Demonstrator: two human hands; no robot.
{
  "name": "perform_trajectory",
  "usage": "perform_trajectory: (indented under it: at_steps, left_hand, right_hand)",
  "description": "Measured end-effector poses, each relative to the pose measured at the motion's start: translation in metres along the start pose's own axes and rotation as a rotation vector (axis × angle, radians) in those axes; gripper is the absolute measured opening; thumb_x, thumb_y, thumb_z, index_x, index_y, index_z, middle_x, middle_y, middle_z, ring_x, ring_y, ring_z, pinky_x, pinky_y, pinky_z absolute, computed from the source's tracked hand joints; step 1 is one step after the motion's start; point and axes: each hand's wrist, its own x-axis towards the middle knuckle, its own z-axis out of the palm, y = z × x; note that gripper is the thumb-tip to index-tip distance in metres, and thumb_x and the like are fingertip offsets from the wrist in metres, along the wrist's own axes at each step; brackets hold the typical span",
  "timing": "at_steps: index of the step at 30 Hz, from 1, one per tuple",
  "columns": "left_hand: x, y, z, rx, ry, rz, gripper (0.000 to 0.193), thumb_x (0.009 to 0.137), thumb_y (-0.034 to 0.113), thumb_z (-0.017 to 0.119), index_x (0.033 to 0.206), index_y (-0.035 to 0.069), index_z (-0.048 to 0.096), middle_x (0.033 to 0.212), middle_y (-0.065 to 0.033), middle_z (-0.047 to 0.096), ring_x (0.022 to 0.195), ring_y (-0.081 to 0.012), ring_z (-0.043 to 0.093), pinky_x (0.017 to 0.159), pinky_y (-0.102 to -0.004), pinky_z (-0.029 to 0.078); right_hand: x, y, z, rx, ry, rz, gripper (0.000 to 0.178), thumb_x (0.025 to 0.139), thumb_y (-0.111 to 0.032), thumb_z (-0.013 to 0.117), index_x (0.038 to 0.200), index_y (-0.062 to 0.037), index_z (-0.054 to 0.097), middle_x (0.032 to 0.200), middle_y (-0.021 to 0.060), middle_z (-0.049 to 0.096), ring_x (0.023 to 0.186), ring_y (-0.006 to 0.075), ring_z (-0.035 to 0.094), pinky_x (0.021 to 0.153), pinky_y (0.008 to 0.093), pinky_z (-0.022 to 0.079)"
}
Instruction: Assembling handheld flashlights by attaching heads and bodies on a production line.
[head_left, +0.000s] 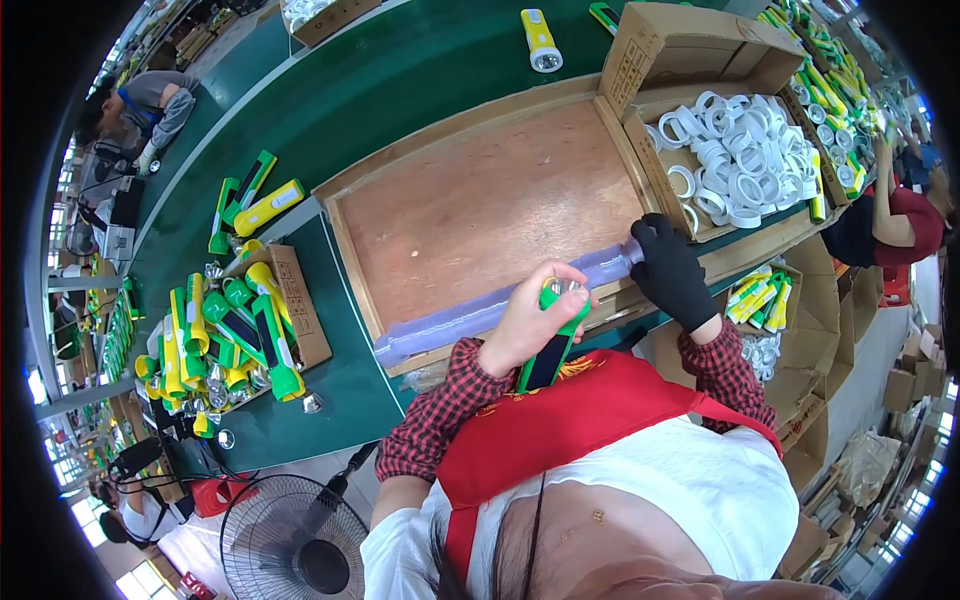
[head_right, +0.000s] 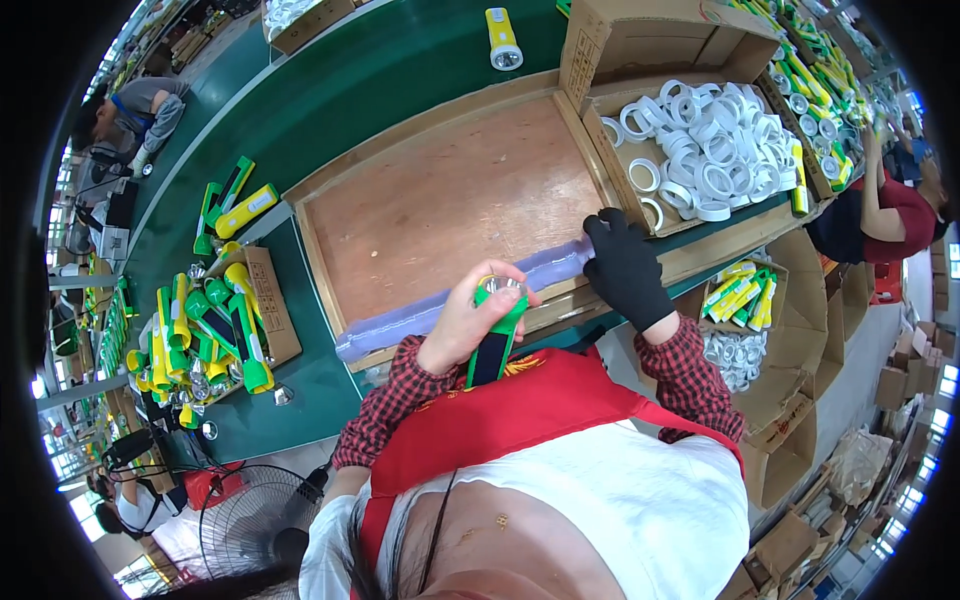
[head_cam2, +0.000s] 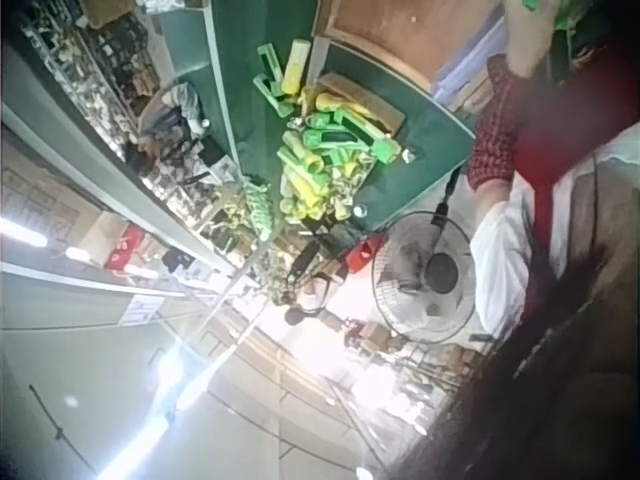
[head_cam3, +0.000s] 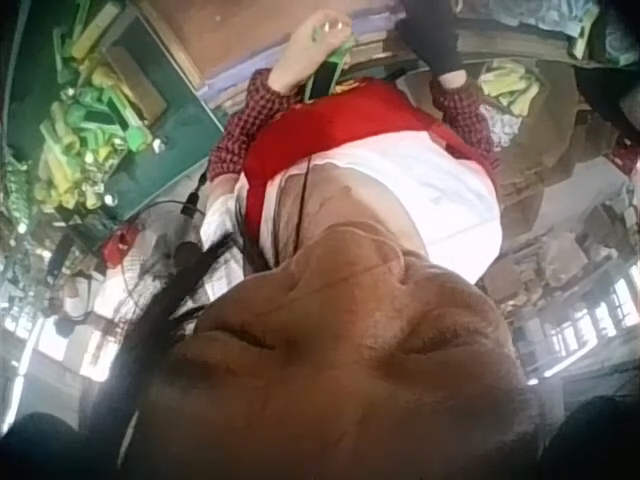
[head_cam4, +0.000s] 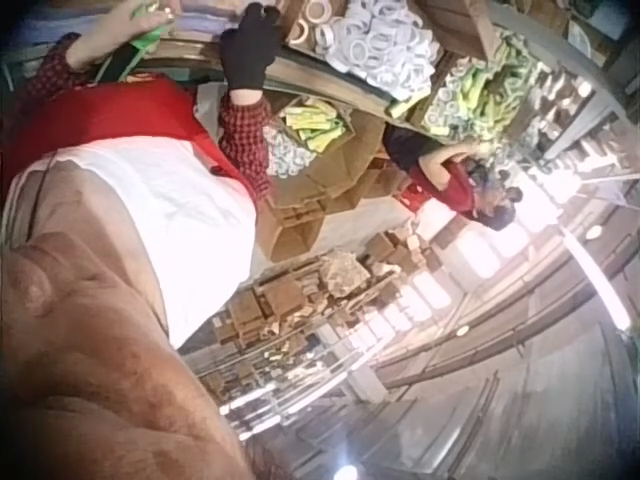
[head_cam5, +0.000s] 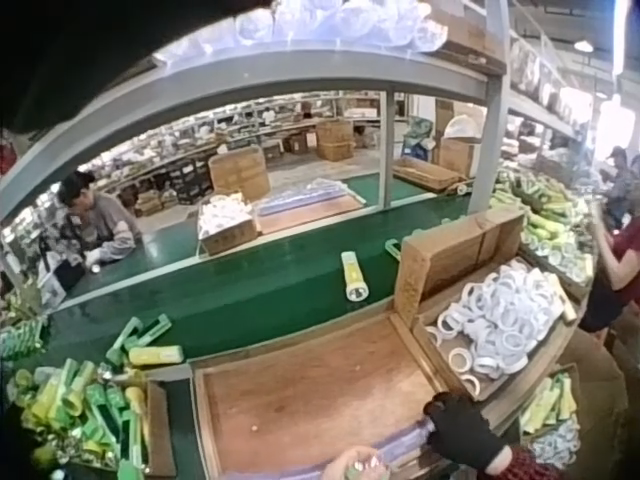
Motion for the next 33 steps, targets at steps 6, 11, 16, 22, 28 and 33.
perform_trajectory:
  at_steps: [6, 11, 16, 22, 28, 33]
  left_hand:
    - [-0.016, -0.001, -0.011, -0.142, 0.107, -0.004, 0.031, 0.094, 0.023, 0.059, 0.114, 0.003, 0.046, 0.093, -0.0143, 0.063, 0.069, -0.0173, 0.063, 0.061, -0.0303, 0.055]
    - [-0.03, -0.009, -0.024, -0.262, 0.272, 0.082, 0.033, 0.095, 0.028, 0.056, 0.114, 0.004, 0.045, 0.09, -0.0158, 0.061, 0.069, -0.0205, 0.063, 0.061, -0.0335, 0.055]
    - [-0.043, -0.009, -0.028, -0.32, 0.302, 0.145, 0.034, 0.095, 0.027, 0.055, 0.116, 0.004, 0.044, 0.093, -0.016, 0.06, 0.073, -0.022, 0.064, 0.067, -0.0347, 0.055]
    - [-0.057, -0.006, -0.039, -0.432, 0.262, 0.129, 0.035, 0.096, 0.027, 0.055, 0.121, 0.006, 0.043, 0.1, -0.0149, 0.059, 0.08, -0.0235, 0.065, 0.072, -0.0346, 0.055]
    - [-0.047, -0.006, -0.04, -0.44, 0.209, 0.142, 0.033, 0.097, 0.026, 0.055, 0.121, 0.007, 0.043, 0.1, -0.0137, 0.059, 0.082, -0.0217, 0.065, 0.071, -0.0319, 0.054]
    - [-0.044, -0.006, -0.04, -0.427, 0.209, 0.134, 0.032, 0.099, 0.026, 0.052, 0.121, 0.006, 0.042, 0.1, -0.0134, 0.058, 0.081, -0.0208, 0.064, 0.069, -0.0311, 0.053]
  right_hand:
    - [0.007, -0.004, -0.001, -0.162, 0.17, -0.047, 0.047, 0.068, -0.007, 0.068, 0.112, -0.0105, 0.051, 0.116, 0.0148, 0.052, 0.092, 0.0366, 0.055, 0.073, 0.045, 0.049]
    - [0.063, -0.039, -0.024, 0.503, 0.084, -0.353, 0.044, 0.074, -0.004, 0.061, 0.117, -0.0044, 0.051, 0.111, 0.0162, 0.051, 0.101, 0.0318, 0.058, 0.083, 0.0346, 0.048]
    - [0.13, -0.081, 0.026, 1.025, -0.682, -0.107, 0.042, 0.082, -0.012, 0.061, 0.123, -0.0051, 0.053, 0.113, 0.0065, 0.061, 0.107, 0.0151, 0.057, 0.092, 0.029, 0.046]
    - [0.148, -0.086, 0.04, 0.721, -0.531, -0.257, 0.039, 0.08, -0.025, 0.063, 0.113, -0.005, 0.059, 0.106, 0.0135, 0.063, 0.096, 0.0219, 0.061, 0.082, 0.0311, 0.049]
    - [0.149, -0.081, 0.048, 0.536, -0.419, -0.141, 0.038, 0.077, -0.031, 0.068, 0.104, -0.0051, 0.062, 0.096, 0.0143, 0.065, 0.086, 0.0257, 0.063, 0.073, 0.034, 0.049]
    - [0.15, -0.072, 0.046, 0.657, -0.322, -0.096, 0.031, 0.078, -0.03, 0.07, 0.096, -0.0043, 0.065, 0.082, 0.0117, 0.066, 0.075, 0.0229, 0.064, 0.068, 0.0335, 0.049]
